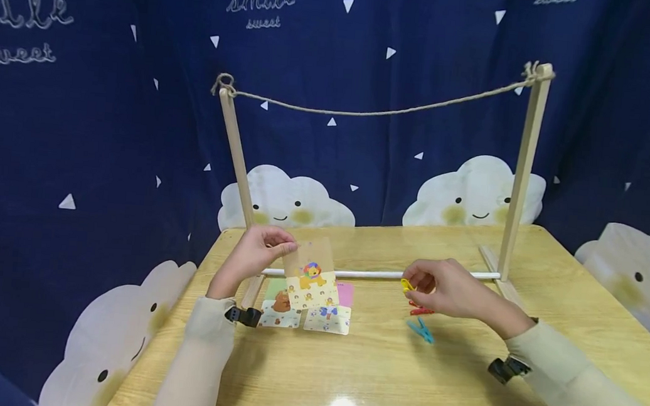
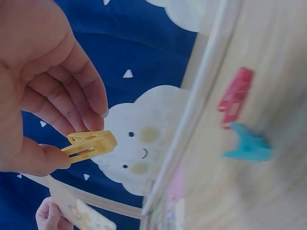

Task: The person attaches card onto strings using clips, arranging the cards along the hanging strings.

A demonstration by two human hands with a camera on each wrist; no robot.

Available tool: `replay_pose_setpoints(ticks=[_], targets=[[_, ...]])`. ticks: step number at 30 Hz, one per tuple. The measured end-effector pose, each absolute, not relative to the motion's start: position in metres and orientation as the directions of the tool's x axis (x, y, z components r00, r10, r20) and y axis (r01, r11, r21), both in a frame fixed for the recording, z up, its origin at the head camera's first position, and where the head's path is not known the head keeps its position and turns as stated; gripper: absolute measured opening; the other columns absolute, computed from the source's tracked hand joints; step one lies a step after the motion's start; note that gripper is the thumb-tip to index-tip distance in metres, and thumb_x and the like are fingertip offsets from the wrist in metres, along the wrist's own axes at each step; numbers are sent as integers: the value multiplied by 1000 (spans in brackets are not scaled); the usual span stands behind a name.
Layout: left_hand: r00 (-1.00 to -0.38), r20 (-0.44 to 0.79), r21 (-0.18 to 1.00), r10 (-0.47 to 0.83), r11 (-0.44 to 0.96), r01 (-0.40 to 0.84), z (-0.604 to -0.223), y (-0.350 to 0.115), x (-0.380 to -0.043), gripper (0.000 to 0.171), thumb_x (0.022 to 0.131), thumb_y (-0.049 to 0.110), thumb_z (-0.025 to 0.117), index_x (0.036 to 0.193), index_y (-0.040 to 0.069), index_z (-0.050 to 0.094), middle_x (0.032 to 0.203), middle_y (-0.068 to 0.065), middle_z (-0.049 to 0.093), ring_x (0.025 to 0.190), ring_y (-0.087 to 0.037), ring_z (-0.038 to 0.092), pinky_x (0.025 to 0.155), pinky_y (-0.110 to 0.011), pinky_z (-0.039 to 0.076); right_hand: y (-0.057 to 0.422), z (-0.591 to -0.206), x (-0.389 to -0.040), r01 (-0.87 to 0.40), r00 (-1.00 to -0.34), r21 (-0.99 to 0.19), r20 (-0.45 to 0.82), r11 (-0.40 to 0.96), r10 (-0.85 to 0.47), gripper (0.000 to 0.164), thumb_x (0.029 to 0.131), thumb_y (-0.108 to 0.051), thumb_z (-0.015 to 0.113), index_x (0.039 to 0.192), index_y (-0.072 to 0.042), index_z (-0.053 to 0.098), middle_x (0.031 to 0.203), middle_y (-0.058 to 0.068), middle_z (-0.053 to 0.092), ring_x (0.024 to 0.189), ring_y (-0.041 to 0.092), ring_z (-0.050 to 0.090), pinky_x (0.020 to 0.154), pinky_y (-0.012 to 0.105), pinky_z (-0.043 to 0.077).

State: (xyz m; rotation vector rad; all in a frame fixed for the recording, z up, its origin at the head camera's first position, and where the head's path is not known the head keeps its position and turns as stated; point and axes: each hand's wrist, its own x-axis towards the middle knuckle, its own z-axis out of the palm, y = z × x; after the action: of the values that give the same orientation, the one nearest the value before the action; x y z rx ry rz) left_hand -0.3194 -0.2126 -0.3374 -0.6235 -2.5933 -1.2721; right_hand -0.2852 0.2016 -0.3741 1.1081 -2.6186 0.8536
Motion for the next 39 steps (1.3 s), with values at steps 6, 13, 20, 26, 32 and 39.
replay_pose_setpoints(ticks=[6, 13, 20, 26, 32, 39], targets=[[-892, 376, 712, 250, 538, 451, -321, -210, -330, 14, 95, 27, 77, 100, 13, 80, 97, -3, 75, 88, -21, 66, 76, -38, 52, 187, -343, -293, -680, -733, -463, 390, 569, -558, 22, 88, -17, 83, 107, -13, 72, 84, -12, 70, 73, 3, 66, 70, 25, 57], [-898, 403, 738, 180, 517, 435, -305, -202, -340, 18, 95, 29, 77, 100, 12, 78, 98, -5, 75, 93, -22, 65, 82, -39, 52, 173, -300, -305, -646, -763, -500, 439, 577, -474, 24, 90, -18, 82, 111, -13, 72, 89, -6, 73, 77, 11, 68, 70, 26, 57], [-895, 415, 732, 163, 525, 435, -290, -199, -348, 21, 95, 32, 77, 101, 12, 78, 98, -5, 74, 92, -22, 65, 77, -36, 52, 161, -265, -320, -555, -831, -621, 446, 554, -333, 26, 94, -26, 78, 115, -14, 71, 99, 1, 74, 88, 17, 68, 76, 29, 55], [-878, 455, 727, 150, 507, 463, -280, -206, -357, 26, 95, 35, 77, 102, 10, 78, 99, -7, 75, 94, -21, 65, 79, -36, 51, 145, -230, -335, -489, -872, -718, 417, 495, -257, 32, 95, -36, 76, 120, -17, 70, 108, 4, 75, 98, 21, 69, 87, 37, 55], [-863, 490, 746, 123, 453, 488, -271, -209, -365, 27, 93, 32, 79, 102, 7, 78, 92, -5, 75, 86, -18, 63, 75, -31, 51, 128, -195, -347, -475, -880, -769, 408, 428, -243, 35, 96, -32, 75, 125, -13, 68, 113, 6, 74, 99, 22, 71, 97, 40, 56], [-855, 506, 759, 111, 414, 503, -260, -204, -373, 30, 94, 35, 79, 102, 6, 77, 94, -6, 73, 86, -19, 63, 77, -30, 52, 114, -169, -355, -488, -873, -794, 441, 362, -209, 36, 97, -31, 73, 126, -12, 67, 118, 6, 74, 100, 21, 71, 96, 31, 56]])
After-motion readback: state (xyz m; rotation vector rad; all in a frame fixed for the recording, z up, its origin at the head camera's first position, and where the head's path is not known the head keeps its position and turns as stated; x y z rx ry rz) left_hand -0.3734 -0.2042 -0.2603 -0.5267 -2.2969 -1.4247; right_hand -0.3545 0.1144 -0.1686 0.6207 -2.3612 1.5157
